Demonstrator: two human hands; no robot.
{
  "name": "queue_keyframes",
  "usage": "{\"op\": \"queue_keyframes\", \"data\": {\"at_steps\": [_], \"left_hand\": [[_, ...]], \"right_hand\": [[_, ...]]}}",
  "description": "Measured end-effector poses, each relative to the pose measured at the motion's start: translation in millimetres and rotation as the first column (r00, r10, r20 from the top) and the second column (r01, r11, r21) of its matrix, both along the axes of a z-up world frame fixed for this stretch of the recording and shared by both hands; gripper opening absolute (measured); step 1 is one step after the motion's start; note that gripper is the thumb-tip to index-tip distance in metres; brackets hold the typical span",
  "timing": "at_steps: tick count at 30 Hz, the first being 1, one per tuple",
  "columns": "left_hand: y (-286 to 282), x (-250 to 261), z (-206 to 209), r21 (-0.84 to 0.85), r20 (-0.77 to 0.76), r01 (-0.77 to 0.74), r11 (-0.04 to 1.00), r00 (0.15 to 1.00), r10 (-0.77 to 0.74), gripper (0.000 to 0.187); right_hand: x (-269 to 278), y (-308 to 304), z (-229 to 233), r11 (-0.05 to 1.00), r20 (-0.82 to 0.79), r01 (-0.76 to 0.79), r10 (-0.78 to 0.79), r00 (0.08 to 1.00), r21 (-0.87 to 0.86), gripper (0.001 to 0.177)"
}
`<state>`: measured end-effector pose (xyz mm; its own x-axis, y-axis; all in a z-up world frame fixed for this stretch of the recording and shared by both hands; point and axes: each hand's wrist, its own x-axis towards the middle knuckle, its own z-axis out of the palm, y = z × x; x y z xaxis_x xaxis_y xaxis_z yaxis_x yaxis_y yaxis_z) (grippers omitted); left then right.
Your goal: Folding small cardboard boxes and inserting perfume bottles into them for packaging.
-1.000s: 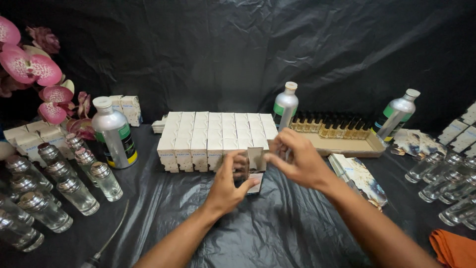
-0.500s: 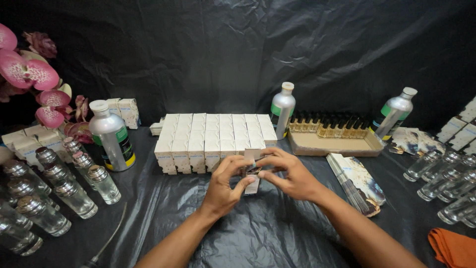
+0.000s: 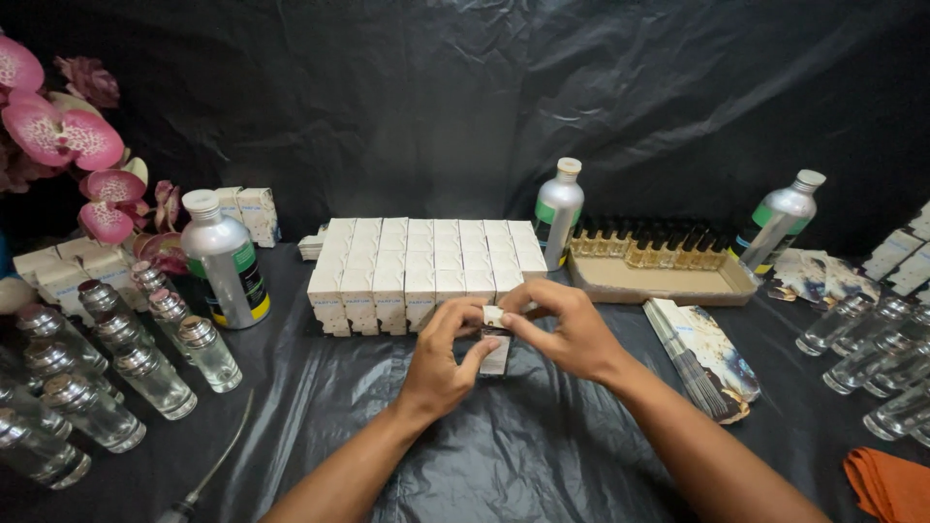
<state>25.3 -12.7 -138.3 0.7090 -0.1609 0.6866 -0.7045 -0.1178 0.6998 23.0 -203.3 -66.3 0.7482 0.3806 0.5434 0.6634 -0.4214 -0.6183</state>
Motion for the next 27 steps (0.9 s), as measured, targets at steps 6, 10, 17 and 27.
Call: {"op": "queue_keyframes", "data": {"at_steps": [6, 10, 17, 27], "left_hand": [[1, 2, -4, -0.03, -0.051, 0.026, 0.999, 0.998, -0.027, 0.035], [1, -1, -2, -0.014, -0.024, 0.021, 1.0, 0.999, -0.021, 0.031], [2, -10, 12, 0.136, 0.054, -0.127, 0.983, 0.991, 0.121, 0.01], [-2, -9, 4, 0.209, -0.007, 0.01, 0.978, 1.0, -0.009, 0.041]], "right_hand": [[0, -1, 0, 0.998, 0.046, -0.051, 0.053, 0.998, -0.03, 0.007], [-1, -2, 4, 0.995, 0.056, -0.085, 0.088, 0.995, -0.058, 0.007], [-5, -6, 14, 0.969, 0.027, -0.168, 0.176, 0.984, -0.183, 0.016], [-14, -16, 29, 0.917, -0.027, -0.048, 0.04, 0.999, -0.396, 0.043]]}}
